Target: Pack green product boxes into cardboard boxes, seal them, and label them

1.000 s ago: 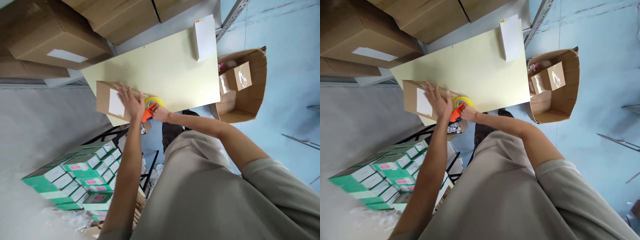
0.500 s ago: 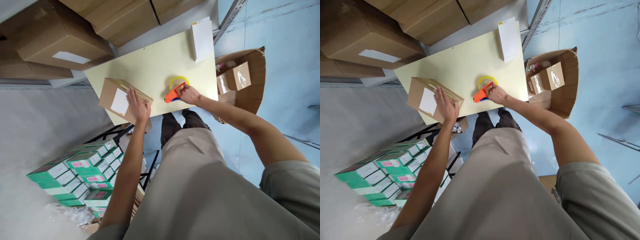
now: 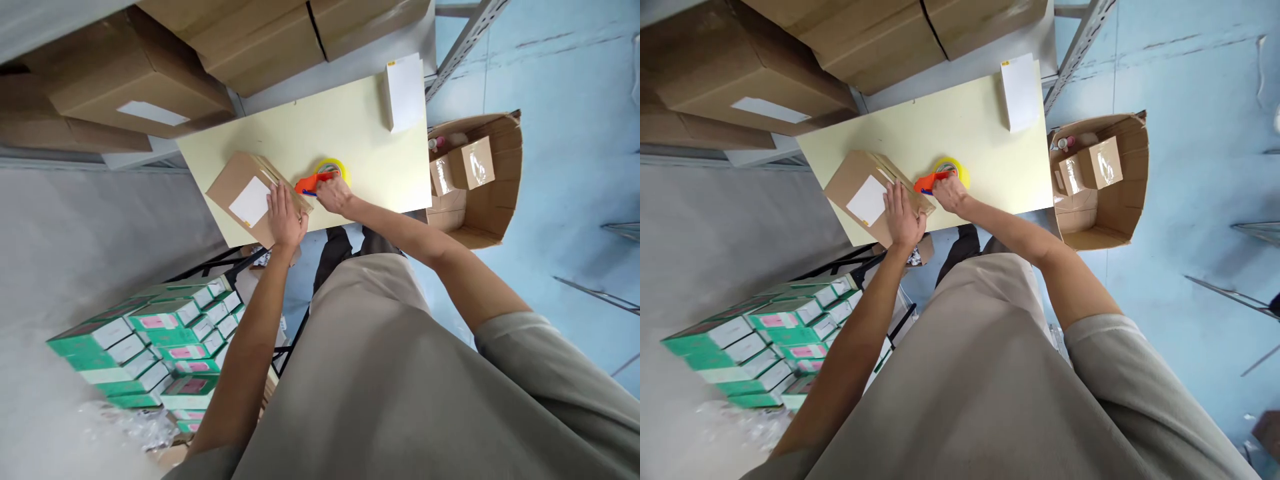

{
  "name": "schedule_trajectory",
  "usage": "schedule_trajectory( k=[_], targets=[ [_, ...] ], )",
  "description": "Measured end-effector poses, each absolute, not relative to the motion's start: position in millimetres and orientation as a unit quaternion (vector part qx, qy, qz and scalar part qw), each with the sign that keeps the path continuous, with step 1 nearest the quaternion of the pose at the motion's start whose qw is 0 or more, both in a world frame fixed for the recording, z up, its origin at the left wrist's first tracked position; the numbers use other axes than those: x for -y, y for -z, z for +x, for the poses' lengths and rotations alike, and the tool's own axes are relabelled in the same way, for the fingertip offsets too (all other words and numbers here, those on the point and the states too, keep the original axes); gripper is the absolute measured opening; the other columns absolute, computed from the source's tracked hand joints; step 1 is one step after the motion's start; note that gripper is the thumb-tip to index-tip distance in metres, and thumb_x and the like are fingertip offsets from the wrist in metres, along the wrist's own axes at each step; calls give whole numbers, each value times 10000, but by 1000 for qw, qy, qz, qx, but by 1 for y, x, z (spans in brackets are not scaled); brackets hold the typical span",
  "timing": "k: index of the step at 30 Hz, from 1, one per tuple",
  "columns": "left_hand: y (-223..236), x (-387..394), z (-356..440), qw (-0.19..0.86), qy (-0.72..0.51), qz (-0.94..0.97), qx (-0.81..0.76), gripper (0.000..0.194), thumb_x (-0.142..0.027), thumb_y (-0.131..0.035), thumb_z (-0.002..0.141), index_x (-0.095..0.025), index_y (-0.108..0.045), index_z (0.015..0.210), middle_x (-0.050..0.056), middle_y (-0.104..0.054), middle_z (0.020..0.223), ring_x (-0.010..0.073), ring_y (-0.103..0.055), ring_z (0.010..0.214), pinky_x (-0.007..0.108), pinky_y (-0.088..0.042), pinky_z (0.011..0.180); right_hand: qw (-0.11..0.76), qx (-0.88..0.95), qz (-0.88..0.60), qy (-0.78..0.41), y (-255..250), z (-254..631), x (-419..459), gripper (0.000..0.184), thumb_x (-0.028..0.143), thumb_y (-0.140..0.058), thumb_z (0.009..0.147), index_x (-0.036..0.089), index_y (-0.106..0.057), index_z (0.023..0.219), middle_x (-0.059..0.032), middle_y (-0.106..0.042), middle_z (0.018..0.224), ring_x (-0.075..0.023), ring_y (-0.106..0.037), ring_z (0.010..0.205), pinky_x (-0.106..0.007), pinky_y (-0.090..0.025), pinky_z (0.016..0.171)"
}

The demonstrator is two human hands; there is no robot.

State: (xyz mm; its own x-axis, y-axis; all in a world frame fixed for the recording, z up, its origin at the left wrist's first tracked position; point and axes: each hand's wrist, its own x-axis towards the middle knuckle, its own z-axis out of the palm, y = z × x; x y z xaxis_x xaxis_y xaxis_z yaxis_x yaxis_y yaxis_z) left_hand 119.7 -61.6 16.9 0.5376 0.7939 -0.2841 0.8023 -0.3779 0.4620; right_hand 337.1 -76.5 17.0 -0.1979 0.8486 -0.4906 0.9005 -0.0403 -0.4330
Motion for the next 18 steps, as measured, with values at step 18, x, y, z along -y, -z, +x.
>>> schedule_trajectory(
  k=[18],
  targets=[
    [-44,51,101,329,36,848,-414,964,-629,-542,1071,-32,-347,1802,262,-252,1915,379,-112,1833,593,-88,1499,-212,-510,776,304,61,371,100,663,517,-305,1212,17,-539,1578,-333,-620,1561,-472,-508,1603,-839,-212,1380]
  ],
)
